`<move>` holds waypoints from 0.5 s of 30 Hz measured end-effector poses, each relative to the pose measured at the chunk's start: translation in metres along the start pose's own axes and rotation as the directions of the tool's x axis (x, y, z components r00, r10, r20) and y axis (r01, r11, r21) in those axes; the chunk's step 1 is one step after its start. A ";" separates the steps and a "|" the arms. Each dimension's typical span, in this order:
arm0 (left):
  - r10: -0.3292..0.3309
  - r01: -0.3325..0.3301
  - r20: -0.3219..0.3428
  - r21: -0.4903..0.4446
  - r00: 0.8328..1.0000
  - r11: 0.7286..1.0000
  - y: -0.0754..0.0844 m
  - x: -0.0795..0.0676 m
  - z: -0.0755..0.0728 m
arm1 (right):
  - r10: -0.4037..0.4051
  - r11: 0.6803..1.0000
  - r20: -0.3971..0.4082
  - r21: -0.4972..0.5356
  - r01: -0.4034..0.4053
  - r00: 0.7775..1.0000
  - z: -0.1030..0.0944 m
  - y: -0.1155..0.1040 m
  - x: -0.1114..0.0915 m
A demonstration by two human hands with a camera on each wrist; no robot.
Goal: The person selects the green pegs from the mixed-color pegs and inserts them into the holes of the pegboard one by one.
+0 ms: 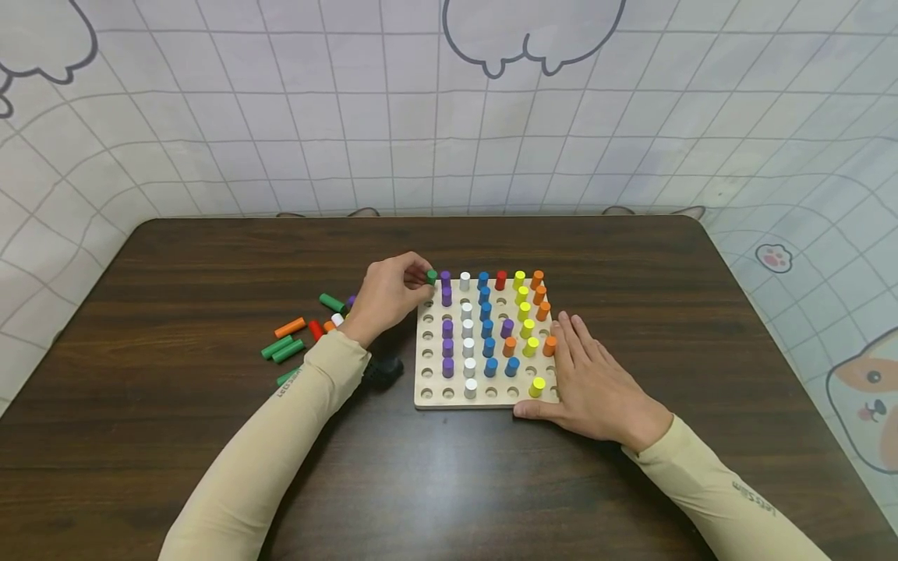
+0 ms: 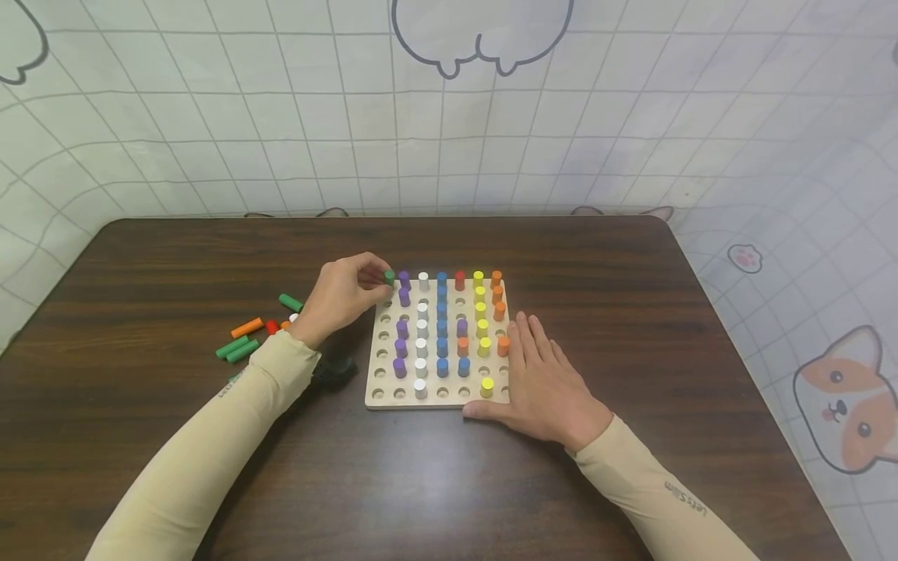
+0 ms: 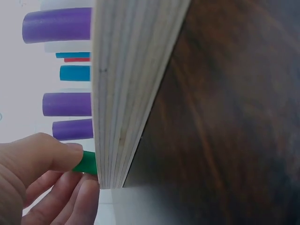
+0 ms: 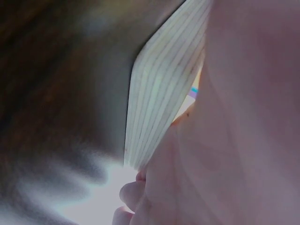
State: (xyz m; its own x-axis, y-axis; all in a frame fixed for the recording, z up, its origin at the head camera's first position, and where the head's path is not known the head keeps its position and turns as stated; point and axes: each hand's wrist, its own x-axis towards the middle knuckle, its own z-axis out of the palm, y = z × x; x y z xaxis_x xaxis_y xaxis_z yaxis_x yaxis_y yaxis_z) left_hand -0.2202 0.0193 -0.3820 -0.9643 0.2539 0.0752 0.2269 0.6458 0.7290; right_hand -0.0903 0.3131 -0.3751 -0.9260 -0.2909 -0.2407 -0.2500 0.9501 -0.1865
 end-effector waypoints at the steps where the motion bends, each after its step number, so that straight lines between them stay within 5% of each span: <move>1: 0.001 -0.001 0.002 0.000 1.000 1.000 0.000 0.000 0.000 | 0.000 1.000 0.000 0.000 0.000 1.000 0.000 0.000 0.000; 15: 0.008 -0.009 0.013 0.055 1.000 0.998 0.003 -0.002 -0.006 | -0.004 1.000 -0.003 -0.003 0.004 1.000 -0.001 0.000 -0.001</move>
State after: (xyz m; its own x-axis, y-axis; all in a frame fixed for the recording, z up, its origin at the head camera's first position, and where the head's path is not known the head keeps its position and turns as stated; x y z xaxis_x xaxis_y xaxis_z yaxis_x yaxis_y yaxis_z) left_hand -0.2187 0.0164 -0.3763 -0.9605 0.2686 0.0721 0.2425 0.6820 0.6900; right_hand -0.0896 0.3133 -0.3743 -0.9258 -0.2946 -0.2367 -0.2548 0.9492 -0.1847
